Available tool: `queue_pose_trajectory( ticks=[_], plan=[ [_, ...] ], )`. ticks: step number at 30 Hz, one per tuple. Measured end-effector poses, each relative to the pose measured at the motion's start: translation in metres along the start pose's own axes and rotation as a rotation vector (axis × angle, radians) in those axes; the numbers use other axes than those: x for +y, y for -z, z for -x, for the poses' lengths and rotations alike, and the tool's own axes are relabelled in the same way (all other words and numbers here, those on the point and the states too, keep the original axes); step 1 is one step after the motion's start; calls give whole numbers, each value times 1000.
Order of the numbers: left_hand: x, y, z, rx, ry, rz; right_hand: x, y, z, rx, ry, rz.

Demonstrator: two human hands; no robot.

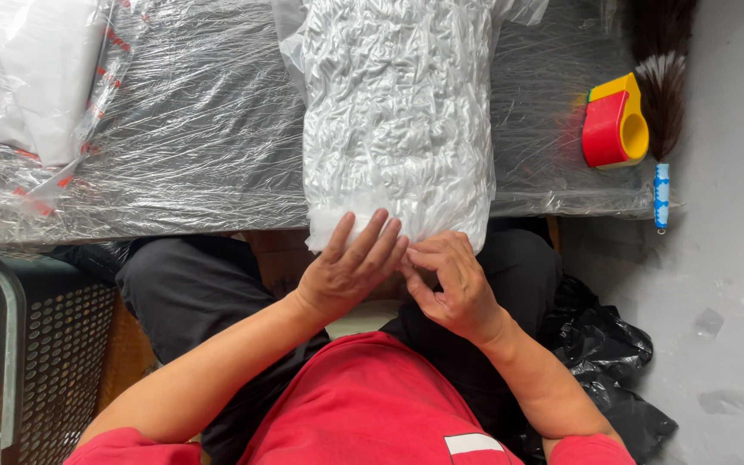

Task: The person uses a vacuum nozzle to remove air from a plastic bag filled with white stuffing, ties the bag's neck closed with a plastic strip, and then rolls the sealed bag into a compact shape.

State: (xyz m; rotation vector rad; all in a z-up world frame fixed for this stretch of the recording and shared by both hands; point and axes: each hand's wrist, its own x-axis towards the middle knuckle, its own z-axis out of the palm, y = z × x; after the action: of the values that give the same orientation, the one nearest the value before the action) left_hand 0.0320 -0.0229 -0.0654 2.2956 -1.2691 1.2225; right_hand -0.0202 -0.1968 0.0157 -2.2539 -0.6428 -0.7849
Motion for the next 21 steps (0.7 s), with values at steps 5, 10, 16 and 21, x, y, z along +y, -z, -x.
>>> queue_pose_trajectory(
  ticks=[5,10,16,21],
  plan=[
    [-23,-8,-14,-15,-58,95,6,4,-2,-66,-95,-4],
    [-34,-8,-17,-114,-115,163,4,30,-10,160,-330,-118],
    [-50,-29,-17,-288,-171,333,23,23,32,74,13,250],
    [-79,-29,-49,-507,-141,514,35,-13,63,-130,285,479]
  ],
)
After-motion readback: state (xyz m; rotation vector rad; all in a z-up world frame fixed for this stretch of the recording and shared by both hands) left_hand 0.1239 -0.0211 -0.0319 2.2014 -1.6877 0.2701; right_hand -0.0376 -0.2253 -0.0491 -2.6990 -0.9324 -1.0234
